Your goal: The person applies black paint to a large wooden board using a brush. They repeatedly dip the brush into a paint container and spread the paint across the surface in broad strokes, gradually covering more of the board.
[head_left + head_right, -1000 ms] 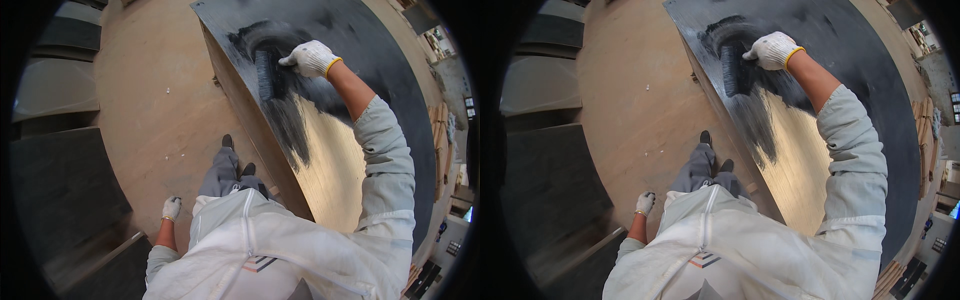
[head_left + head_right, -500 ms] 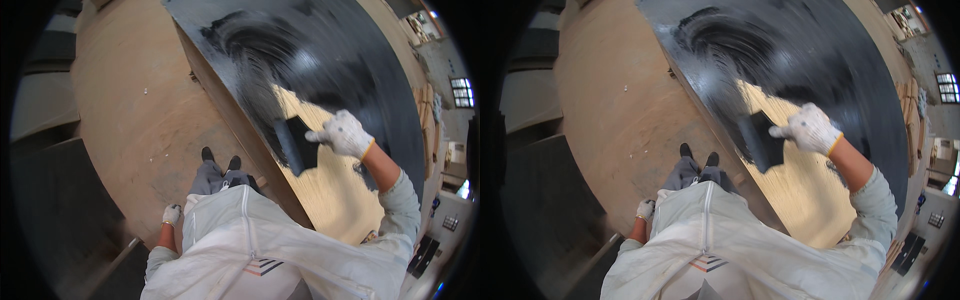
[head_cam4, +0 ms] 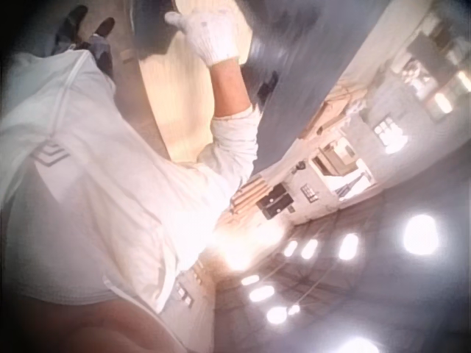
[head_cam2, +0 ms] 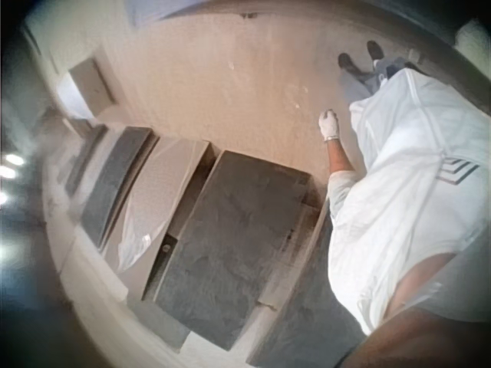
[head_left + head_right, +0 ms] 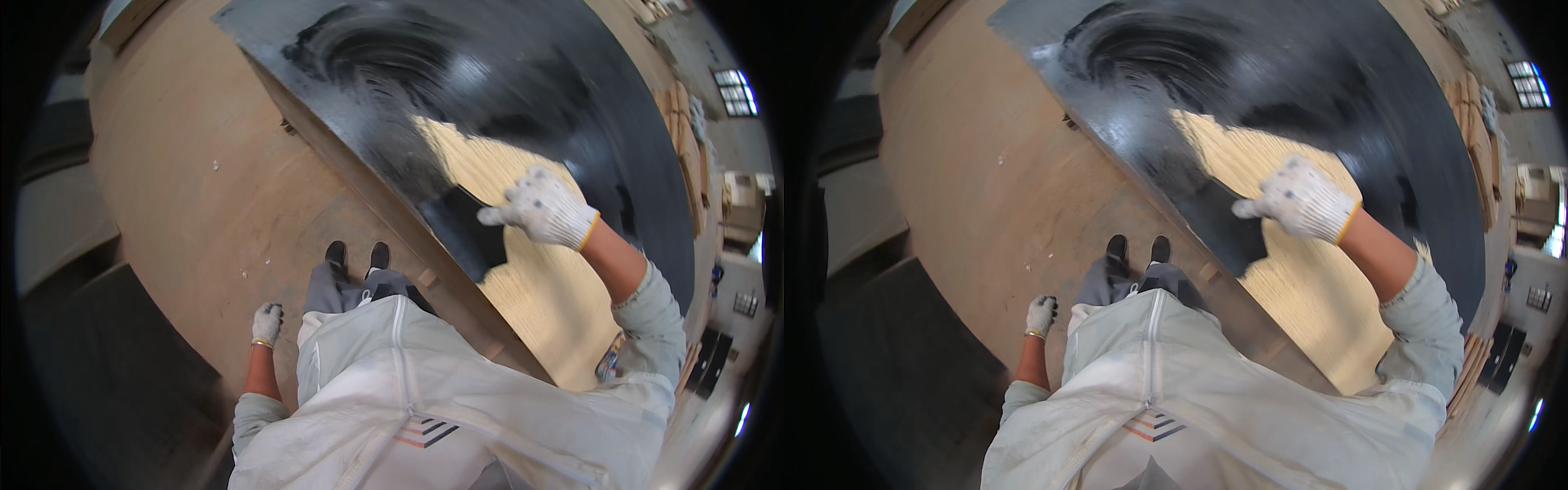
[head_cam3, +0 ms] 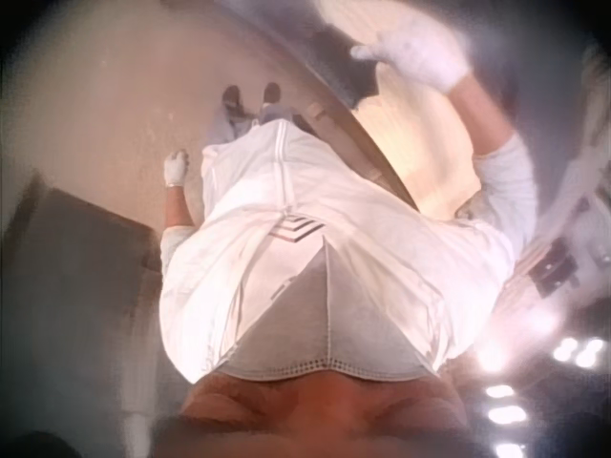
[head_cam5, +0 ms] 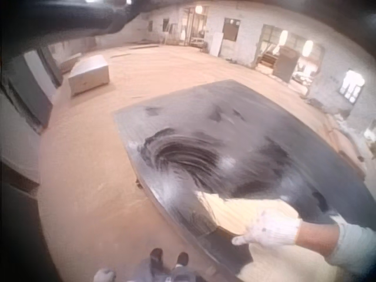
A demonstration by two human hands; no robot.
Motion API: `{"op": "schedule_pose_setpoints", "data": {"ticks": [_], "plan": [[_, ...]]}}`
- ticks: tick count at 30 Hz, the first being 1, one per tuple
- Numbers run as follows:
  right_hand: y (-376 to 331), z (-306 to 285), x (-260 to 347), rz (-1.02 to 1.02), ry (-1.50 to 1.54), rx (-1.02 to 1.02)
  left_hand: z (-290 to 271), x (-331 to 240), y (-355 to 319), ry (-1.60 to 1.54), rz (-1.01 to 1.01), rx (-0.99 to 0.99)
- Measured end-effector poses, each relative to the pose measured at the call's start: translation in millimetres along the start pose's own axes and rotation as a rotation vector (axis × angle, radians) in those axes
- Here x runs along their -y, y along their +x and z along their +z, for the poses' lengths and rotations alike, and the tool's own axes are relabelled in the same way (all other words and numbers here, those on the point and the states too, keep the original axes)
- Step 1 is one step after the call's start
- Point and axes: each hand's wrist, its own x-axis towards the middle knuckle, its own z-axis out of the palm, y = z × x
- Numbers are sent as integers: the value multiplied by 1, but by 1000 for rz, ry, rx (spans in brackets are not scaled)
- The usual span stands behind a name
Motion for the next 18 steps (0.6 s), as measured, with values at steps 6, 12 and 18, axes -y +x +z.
{"op": "schedule_pose_setpoints", "data": {"ticks": [6,12,18], "plan": [[37,-13,17,-7,1,-111,-1,-7,32,152,46,145],[-42,8,42,223,21,108,-31,-37,83,159,151,140],[-111,-5,75,670,47,121,-39,-95,107,161,275,249]]}}
